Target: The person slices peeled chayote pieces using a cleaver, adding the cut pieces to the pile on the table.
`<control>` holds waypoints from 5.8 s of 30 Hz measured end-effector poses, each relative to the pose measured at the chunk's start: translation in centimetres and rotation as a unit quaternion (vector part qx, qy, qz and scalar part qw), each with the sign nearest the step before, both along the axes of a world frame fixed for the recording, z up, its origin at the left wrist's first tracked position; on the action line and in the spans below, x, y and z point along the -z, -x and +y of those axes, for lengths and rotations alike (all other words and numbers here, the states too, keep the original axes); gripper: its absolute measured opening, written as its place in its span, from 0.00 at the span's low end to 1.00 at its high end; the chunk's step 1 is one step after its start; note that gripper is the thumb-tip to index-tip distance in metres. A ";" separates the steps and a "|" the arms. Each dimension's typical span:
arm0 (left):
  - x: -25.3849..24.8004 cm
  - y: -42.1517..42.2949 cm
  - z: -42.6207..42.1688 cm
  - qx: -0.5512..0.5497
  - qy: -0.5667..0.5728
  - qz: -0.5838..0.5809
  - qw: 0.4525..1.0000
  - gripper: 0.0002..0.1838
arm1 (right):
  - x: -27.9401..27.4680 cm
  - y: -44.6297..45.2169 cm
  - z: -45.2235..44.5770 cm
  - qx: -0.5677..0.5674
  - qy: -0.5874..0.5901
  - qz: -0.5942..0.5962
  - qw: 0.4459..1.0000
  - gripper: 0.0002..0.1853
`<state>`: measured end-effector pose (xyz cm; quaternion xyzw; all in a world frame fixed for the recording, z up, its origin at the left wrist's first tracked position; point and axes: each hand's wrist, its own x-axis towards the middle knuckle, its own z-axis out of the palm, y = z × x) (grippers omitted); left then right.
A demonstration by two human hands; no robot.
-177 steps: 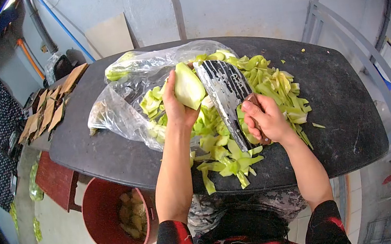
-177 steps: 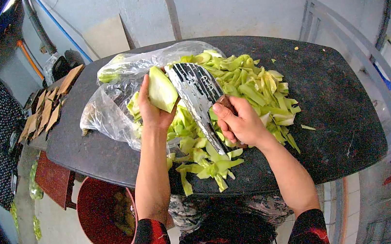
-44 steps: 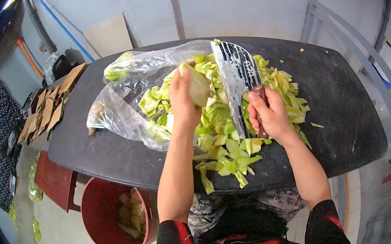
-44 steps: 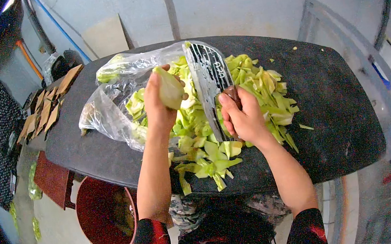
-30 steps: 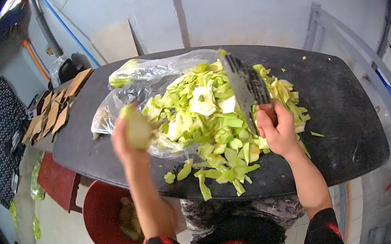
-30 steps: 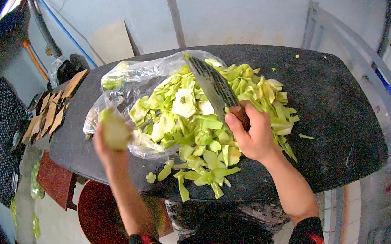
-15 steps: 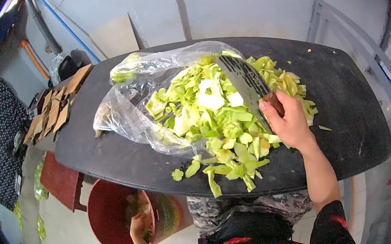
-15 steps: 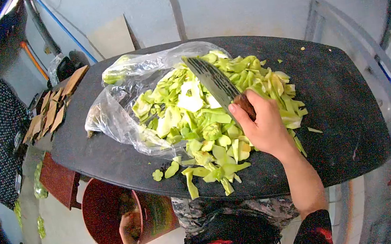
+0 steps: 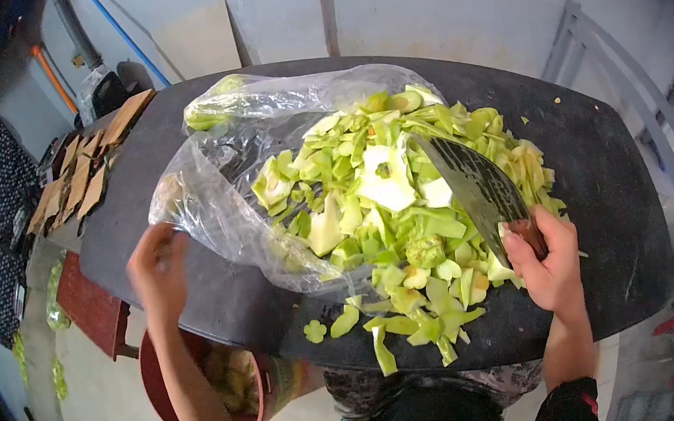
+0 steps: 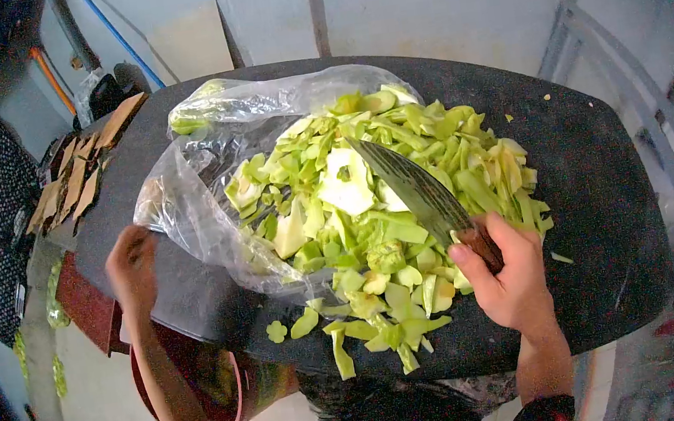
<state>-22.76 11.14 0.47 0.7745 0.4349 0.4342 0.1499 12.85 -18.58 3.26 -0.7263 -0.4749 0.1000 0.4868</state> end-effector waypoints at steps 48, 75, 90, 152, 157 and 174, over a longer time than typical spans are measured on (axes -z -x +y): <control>3.5 -15.2 29.1 -0.038 -0.233 0.573 0.785 0.17 | -6.1 -6.2 -3.7 0.017 -0.274 0.006 0.961 0.21; 4.4 -10.1 19.3 -0.073 0.277 0.059 0.956 0.32 | -8.3 -3.3 -5.4 -0.029 -0.217 0.089 0.972 0.15; 0.3 -22.3 -1.7 0.321 0.209 -0.406 0.830 0.25 | -1.9 -0.5 2.1 0.016 -0.159 -0.501 0.850 0.06; 5.8 -23.8 -3.6 0.648 0.463 -0.432 0.423 0.25 | -0.1 1.7 5.1 -0.028 -0.236 -0.513 0.825 0.09; 6.1 -23.1 -3.4 0.703 0.440 -0.399 0.391 0.26 | 0.5 -0.1 7.3 -0.017 -0.152 -0.507 0.849 0.05; 0.1 -21.7 -2.4 0.319 0.347 -0.551 0.689 0.30 | -0.5 -5.0 8.3 0.044 -0.044 -0.298 0.953 0.11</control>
